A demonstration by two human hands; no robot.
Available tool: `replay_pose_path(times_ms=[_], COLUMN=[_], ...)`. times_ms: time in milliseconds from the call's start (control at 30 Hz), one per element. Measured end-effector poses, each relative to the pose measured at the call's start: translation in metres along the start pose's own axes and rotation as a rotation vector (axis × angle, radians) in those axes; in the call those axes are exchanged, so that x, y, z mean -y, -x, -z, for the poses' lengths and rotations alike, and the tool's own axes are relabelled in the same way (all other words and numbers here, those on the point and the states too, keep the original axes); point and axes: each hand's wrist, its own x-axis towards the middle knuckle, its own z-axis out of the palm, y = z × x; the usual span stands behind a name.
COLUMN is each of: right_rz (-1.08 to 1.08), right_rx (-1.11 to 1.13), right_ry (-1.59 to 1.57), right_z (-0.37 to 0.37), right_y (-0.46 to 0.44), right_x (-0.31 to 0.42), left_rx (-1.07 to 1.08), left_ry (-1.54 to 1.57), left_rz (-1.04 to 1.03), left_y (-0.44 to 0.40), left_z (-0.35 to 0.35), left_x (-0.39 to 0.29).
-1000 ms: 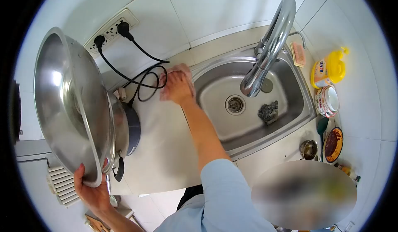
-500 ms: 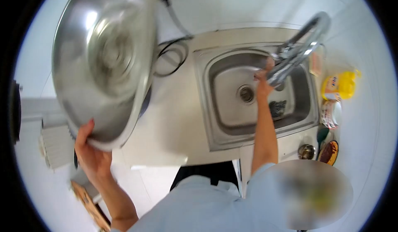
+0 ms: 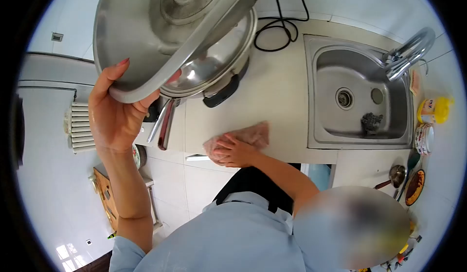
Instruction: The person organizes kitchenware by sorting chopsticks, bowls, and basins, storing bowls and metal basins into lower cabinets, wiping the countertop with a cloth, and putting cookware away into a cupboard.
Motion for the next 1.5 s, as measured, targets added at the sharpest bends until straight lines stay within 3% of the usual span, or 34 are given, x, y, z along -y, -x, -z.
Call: replay_pose_path(times_ms=[133,200,300,333,367,433,467,500,567,800,900,933,967,1000,1067,1100,1167,1200,1233,1367,1433,1467,1500], right_rz=[0.073,-0.154,-0.526,-0.630,-0.734,-0.656,-0.728,-0.773,-0.921,-1.158,-1.365,-1.520,-1.651,-1.669,-1.865,-1.878,-2.402,-2.398,-2.402,-2.627,-2.803,-2.711,-2.749], right_rx=[-0.138,-0.068,-0.037,-0.065,-0.108,-0.007,0.085,0.023,-0.146,-0.210,-0.286,-0.571,-0.864,-0.870,-0.973,-0.975,-0.811,-0.678,-0.680,-0.849,-1.088,-1.163,-1.084], right_ry=[0.034,0.106,-0.230,-0.391,-0.541,0.177,0.170,0.302,0.413,0.531,0.384,0.455,0.525,0.538,1.015,1.030,1.034,1.084,1.079,1.107,1.212,1.273,0.784], right_z=[-0.078,-0.091,-0.065,-0.055,-0.045,-0.030,-0.010,0.001,0.029,0.085,0.113,0.133,0.149,0.154,0.156,0.144,0.118,0.114,0.119,0.161,0.176,0.193,0.215], right_y=[-0.086,-0.119,-0.136,-0.134,-0.132,-0.101,-0.083,-0.061,-0.013,0.129,0.184,0.197,0.207,0.214,0.225,0.234,0.247,0.254,0.263,0.300,0.313,0.311,0.311], right_x=[-0.002,-0.008,-0.019,-0.024,-0.029,-0.038,-0.044,-0.048,-0.051,0.009,0.013,0.023,0.031,0.043,0.073,0.079,0.077,0.073,0.066,0.033,0.020,0.014,0.009], left_rx=[0.010,-0.037,0.087,-0.049,-0.032,-0.124,-0.087,-0.051,-0.020,-0.062,0.158,0.042,0.060,0.090,0.138,0.150,0.169,0.163,0.152,0.122,0.069,0.073,0.065], left_ry=[0.052,0.117,0.078,0.076,0.091,0.050,0.042,0.032,0.034,-0.065,-0.073,-0.021,-0.024,-0.046,-0.066,-0.065,-0.069,-0.074,-0.079,-0.069,-0.185,-0.192,-0.208], left_rz=[0.020,0.037,0.064,0.024,0.044,-0.023,0.016,0.050,0.089,0.051,0.196,0.113,0.125,0.145,0.177,0.185,0.200,0.173,0.142,0.169,0.219,0.218,0.204], left_y=[0.019,0.032,0.041,0.043,0.046,0.047,0.045,0.042,0.038,0.021,0.007,0.003,0.000,-0.002,-0.008,-0.011,-0.016,-0.018,-0.020,-0.021,-0.018,-0.016,-0.014], left_z=[0.024,0.036,0.049,0.054,0.057,0.056,0.053,0.049,0.041,-0.012,-0.033,-0.043,-0.053,-0.061,-0.080,-0.087,-0.103,-0.111,-0.118,-0.145,-0.157,-0.162,-0.167], left_x=[-0.014,-0.017,-0.022,-0.021,-0.021,-0.023,-0.025,-0.027,-0.023,0.007,0.015,0.025,0.030,0.034,0.043,0.048,0.060,0.067,0.073,0.088,0.093,0.094,0.096])
